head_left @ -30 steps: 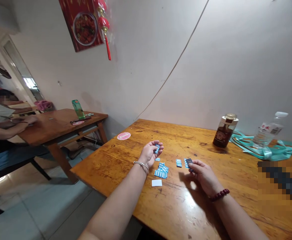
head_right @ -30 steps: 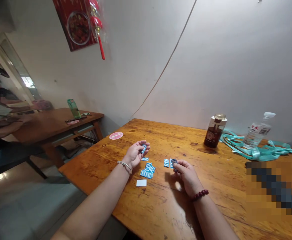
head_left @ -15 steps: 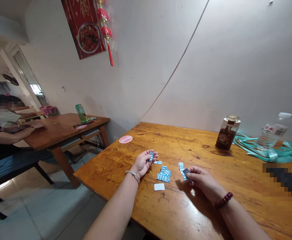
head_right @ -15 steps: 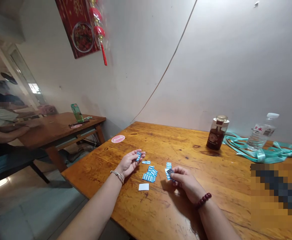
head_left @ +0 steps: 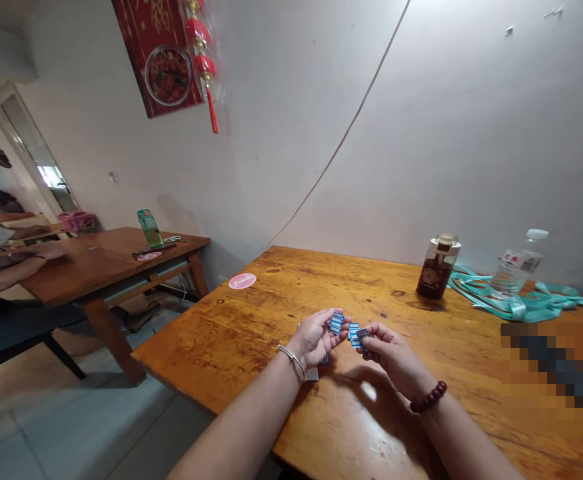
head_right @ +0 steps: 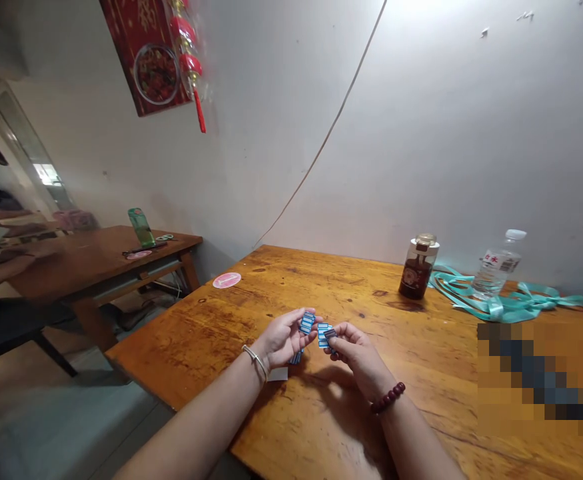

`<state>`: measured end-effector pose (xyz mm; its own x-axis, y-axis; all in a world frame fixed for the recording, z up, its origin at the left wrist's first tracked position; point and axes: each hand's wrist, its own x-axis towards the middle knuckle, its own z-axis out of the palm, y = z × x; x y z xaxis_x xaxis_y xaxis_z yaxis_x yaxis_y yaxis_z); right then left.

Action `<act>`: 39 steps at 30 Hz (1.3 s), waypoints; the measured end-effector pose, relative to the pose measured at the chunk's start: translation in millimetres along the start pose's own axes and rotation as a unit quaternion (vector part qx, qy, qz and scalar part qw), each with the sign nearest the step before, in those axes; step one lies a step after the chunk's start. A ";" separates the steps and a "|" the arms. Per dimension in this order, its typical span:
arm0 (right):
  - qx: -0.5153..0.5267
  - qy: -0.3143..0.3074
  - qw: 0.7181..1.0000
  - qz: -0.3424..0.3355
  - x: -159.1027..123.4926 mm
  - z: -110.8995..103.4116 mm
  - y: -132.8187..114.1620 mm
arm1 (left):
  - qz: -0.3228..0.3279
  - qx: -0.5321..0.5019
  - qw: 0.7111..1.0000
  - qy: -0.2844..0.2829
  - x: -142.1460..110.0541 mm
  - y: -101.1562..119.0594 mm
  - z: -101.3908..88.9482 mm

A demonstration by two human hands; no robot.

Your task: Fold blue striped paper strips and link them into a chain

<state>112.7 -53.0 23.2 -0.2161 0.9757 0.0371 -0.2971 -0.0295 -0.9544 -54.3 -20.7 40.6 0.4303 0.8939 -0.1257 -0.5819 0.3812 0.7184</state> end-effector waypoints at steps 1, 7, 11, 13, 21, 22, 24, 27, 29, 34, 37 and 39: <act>0.001 0.007 1.000 -0.003 0.4 -0.6 0.1 | -0.012 -0.028 1.000 -0.009 1.6 -5.2 2.9; -0.004 0.036 0.999 0.002 3.8 -2.0 3.1 | -0.050 -0.090 0.994 -0.041 4.6 -24.2 -4.5; -0.021 0.032 0.999 0.023 2.5 4.6 0.3 | -0.040 -0.104 0.991 -0.068 2.1 -24.6 -7.1; -0.023 0.033 0.999 0.027 2.0 6.0 0.0 | -0.033 -0.109 0.991 -0.076 1.4 -24.3 -5.9; 0.017 0.064 0.997 0.030 6.3 -6.2 14.2 | -0.030 -0.104 0.992 -0.065 -2.5 -23.0 1.3; 0.020 0.065 0.997 0.032 6.4 -6.5 14.6 | -0.030 -0.103 0.992 -0.064 -3.2 -22.8 2.1; 0.025 0.067 0.997 0.035 6.2 -5.9 13.9 | -0.026 -0.101 0.992 -0.067 -4.0 -22.5 2.9; 0.034 0.074 0.996 0.035 5.7 -3.5 11.1 | -0.019 -0.094 0.993 -0.070 -3.7 -23.3 2.4; 0.040 0.088 0.995 0.033 6.0 -2.0 9.9 | -0.014 -0.086 0.994 -0.067 -3.0 -24.7 1.4; 0.041 0.125 0.991 0.020 6.8 2.3 11.9 | 0.007 -0.042 0.998 -0.048 -2.2 -29.9 1.0; 0.042 0.119 0.992 0.021 6.0 5.0 14.8 | 0.019 -0.021 0.999 -0.040 -1.5 -32.7 0.8; 0.054 0.103 0.993 0.032 4.9 5.6 15.4 | 0.024 -0.014 0.999 -0.026 0.2 -33.7 -0.6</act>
<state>101.8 -49.9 10.3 -0.0472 0.9943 -0.0951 -0.3884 -0.1060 -0.9154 -34.9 -33.2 16.0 0.4366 0.8980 -0.0549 -0.6221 0.3454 0.7026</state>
